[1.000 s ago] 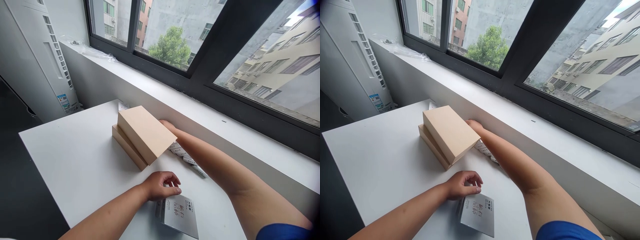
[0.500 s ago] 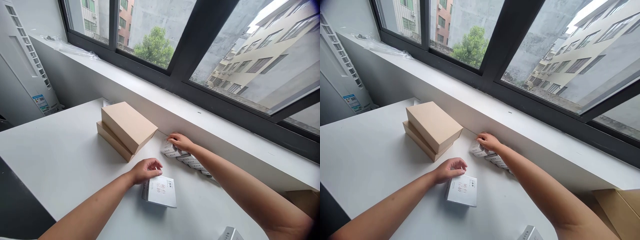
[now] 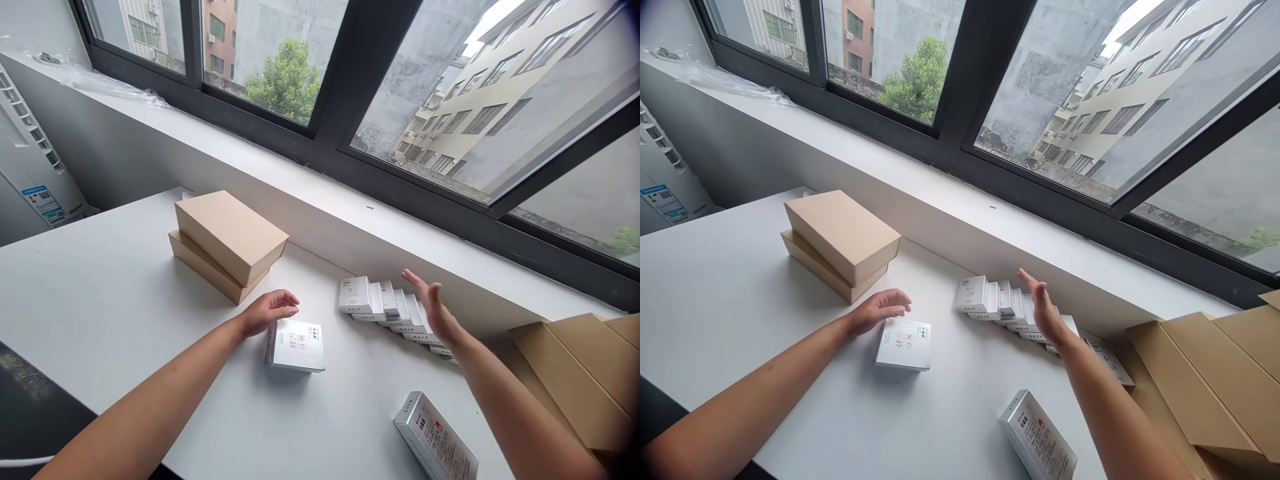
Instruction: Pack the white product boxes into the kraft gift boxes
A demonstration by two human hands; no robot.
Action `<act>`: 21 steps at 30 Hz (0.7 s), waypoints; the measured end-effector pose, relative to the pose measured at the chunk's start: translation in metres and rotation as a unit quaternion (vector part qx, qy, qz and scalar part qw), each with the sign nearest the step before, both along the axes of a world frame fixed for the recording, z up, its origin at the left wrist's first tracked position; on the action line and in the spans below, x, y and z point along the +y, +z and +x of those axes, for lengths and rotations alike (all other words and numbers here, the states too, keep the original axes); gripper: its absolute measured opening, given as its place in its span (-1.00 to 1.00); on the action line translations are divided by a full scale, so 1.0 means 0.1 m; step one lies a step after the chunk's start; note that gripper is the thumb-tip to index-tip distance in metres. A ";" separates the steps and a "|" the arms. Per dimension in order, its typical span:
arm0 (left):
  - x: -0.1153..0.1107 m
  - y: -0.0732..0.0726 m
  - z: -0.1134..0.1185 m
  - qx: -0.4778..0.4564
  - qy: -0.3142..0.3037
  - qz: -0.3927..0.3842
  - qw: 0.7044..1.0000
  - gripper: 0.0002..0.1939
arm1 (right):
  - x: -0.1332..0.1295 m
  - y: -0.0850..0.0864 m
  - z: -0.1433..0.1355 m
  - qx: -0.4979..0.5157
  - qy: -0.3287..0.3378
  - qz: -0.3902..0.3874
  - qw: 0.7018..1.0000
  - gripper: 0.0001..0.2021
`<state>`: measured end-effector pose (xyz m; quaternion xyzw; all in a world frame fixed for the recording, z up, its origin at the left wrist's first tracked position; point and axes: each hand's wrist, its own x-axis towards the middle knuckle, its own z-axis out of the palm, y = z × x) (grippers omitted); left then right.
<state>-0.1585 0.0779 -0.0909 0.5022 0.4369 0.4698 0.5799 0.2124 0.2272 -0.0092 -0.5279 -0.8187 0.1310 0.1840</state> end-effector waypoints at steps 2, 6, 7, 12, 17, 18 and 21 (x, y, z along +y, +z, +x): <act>-0.02 0.03 -0.01 0.020 -0.016 0.006 1.000 -0.61 | -0.35 0.04 0.32 0.041 0.007 -0.081 0.996 -0.16; -0.04 0.09 0.01 0.054 -0.020 0.004 0.998 -0.58 | -1.26 -0.11 0.88 -0.007 -0.062 -0.111 0.992 -0.14; -0.04 0.10 0.01 0.058 -0.016 0.004 0.998 -0.57 | -1.49 -0.19 0.97 -0.007 -0.082 -0.117 0.990 -0.13; -0.03 0.08 0.02 0.061 -0.004 0.014 0.998 -0.59 | -2.29 -0.48 0.92 0.048 -0.161 -0.163 0.972 0.08; -0.06 0.07 0.05 0.072 0.015 0.022 0.997 -0.59 | -2.35 -0.51 0.56 0.119 -0.236 -0.116 0.957 0.02; -0.10 0.10 0.07 0.080 0.024 0.023 0.996 -0.58 | -2.31 -0.52 0.53 0.131 -0.235 -0.112 0.957 -0.04; -0.29 0.23 0.14 0.150 0.086 0.021 0.985 -0.53 | -2.23 -0.61 0.52 0.157 -0.227 -0.088 0.957 -0.17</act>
